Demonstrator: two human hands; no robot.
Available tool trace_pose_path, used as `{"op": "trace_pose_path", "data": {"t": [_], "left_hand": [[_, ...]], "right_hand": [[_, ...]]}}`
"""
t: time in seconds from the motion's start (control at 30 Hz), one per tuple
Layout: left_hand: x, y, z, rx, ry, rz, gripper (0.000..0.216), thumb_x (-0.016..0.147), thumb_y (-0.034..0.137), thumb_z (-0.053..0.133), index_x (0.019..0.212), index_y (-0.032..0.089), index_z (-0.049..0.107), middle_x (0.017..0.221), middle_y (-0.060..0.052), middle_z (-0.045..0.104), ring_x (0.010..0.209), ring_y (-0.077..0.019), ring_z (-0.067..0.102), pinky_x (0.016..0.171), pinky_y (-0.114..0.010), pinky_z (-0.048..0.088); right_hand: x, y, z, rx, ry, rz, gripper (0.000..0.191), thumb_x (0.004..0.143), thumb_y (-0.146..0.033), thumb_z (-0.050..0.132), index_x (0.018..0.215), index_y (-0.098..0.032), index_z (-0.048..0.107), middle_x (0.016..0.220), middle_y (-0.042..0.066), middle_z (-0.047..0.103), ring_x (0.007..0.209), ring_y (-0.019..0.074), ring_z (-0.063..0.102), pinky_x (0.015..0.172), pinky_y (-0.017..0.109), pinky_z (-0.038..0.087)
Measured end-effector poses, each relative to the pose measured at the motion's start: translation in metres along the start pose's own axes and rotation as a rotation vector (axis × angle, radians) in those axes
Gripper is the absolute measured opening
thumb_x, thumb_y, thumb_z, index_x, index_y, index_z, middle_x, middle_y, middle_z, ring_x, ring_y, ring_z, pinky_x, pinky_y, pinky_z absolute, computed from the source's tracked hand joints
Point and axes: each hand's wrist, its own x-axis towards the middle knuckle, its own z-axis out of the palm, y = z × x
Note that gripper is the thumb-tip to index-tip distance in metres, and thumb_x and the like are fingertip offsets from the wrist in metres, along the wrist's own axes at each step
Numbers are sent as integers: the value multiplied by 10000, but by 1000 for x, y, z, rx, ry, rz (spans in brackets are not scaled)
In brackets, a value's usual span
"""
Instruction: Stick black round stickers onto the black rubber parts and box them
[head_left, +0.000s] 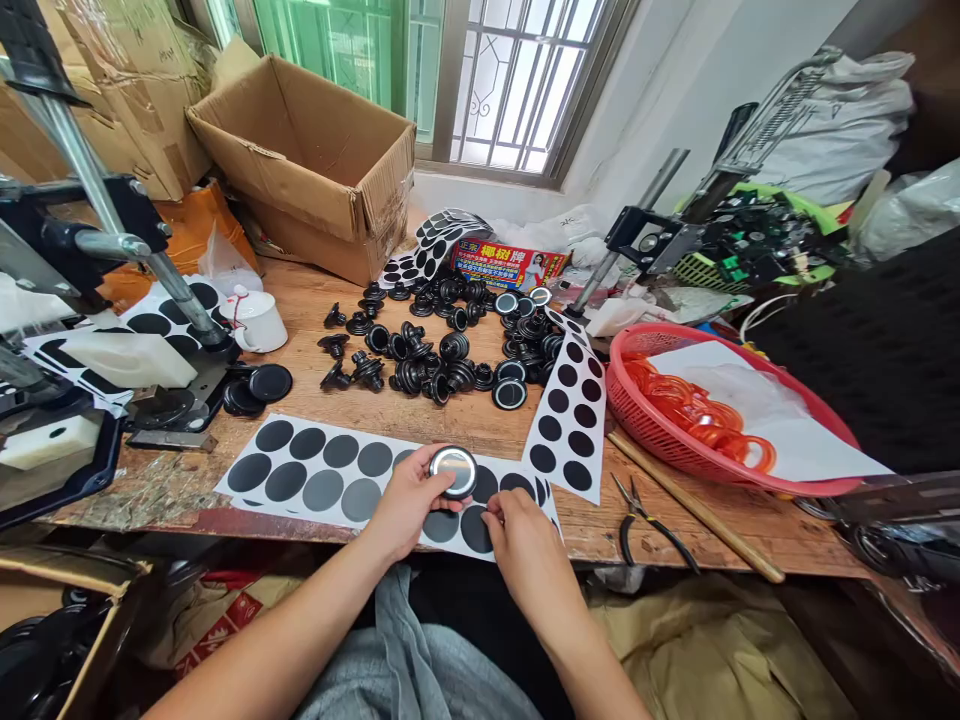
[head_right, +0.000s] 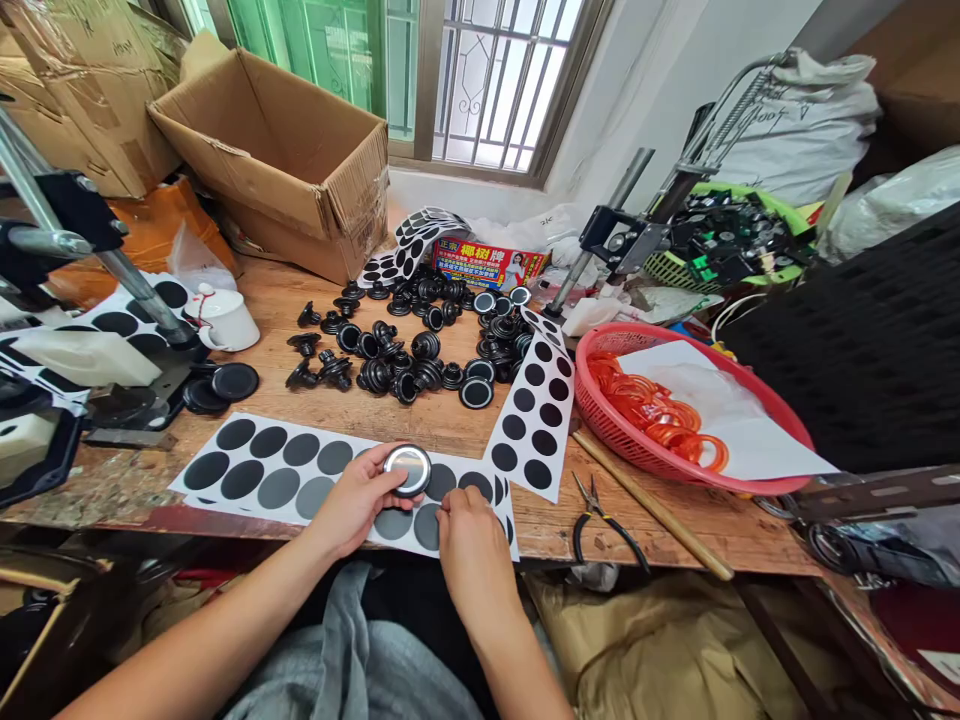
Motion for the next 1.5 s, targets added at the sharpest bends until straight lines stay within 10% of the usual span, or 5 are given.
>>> {"op": "trace_pose_path", "data": {"t": [0.57,0.83,1.03,1.5], "left_hand": [[3,-17,-1,-83,73,117,373,707,317,769,1029,183,639,999,-46,676,798,-167,671,847,-417,562],[3,-17,-2,-74,54,128,349,734,307,753,1033,171,633,1027,-57,673,844,-176,666,870,-426,556],[5,-15,-4,-32,42,102,372,743,304,749,1065,169,622,993,-67,686,845,-203,693,800,-355,568],[4,-15,-5,-41,23,99,378,741,303,752,1067,172,613,1001,-76,694,837,-202,694,816,-371,551]], "right_hand": [[-7,-5,16,-72,32,6,229,884,-64,391,934,-175,585,899,126,606,841,281,595,748,407,470],[-10,30,-23,771,-127,3,214,798,-378,661,671,-206,678,924,65,630,878,226,600,830,373,467],[0,40,-41,1446,108,209,323,819,-475,621,659,-195,631,919,71,660,848,214,607,873,415,471],[11,-1,2,108,-49,-59,77,835,-154,526,866,-202,577,930,95,598,900,256,568,773,364,446]]}}
